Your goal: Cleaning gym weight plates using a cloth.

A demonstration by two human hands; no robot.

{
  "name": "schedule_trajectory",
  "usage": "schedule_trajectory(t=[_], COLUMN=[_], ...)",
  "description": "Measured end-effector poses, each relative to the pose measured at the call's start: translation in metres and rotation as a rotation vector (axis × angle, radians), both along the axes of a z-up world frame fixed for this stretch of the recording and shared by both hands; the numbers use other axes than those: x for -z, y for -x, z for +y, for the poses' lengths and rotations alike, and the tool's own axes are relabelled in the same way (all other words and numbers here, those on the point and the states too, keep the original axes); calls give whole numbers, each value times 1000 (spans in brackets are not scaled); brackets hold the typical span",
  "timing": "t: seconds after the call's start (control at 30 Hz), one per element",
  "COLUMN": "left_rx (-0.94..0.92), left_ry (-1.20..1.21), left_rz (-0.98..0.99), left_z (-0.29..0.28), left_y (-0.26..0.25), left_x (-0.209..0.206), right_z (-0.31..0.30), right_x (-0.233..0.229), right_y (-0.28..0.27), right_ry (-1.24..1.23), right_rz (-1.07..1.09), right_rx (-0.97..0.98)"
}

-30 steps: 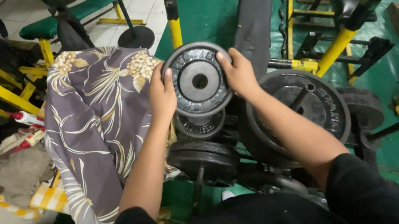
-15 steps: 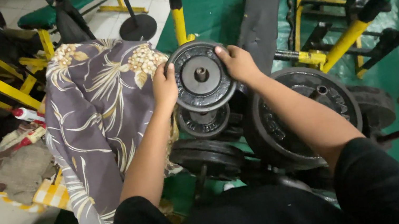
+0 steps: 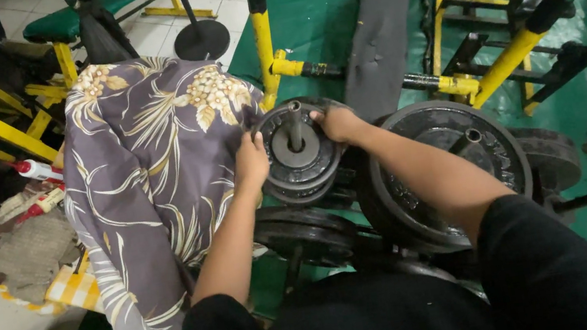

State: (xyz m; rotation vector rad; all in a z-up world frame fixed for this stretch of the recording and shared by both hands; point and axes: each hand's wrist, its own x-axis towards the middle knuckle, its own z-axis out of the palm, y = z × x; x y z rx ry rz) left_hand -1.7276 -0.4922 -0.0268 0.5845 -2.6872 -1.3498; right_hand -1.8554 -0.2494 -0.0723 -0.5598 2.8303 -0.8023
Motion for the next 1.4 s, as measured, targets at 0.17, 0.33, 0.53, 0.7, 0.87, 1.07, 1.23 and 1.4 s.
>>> schedule_trajectory(t=[0.17,0.33,0.53,0.7,0.87,1.07,1.23,1.4], left_rx=[22,33,60,57,67,72,58,40], left_ry=[80,155,199,195,204,211,233,243], left_rz=[-63,-32,-115,-131,-167,-130,-196,-146], left_z=[5,5,9,8,11,10,15,17], left_y=[-11,-10,-20,-18,-21,-21,-30,-33], left_x=[4,14,-7,1,-13,1,-17,-17], right_z=[-10,-15,-5,-8,-15,-16,-19,-14], right_x=[11,-19,48,37,11,14,27,64], right_y=[-6,-26,-2,-11,-25,-25,-19,-4], right_ry=[-205,-258,-323,-348,-305,-316,-288,-362], right_rz=[-150,-331,-174,-155,-241,-196,-255,-144], right_rx=[9,78,-79,-91,37,-14,60,-49])
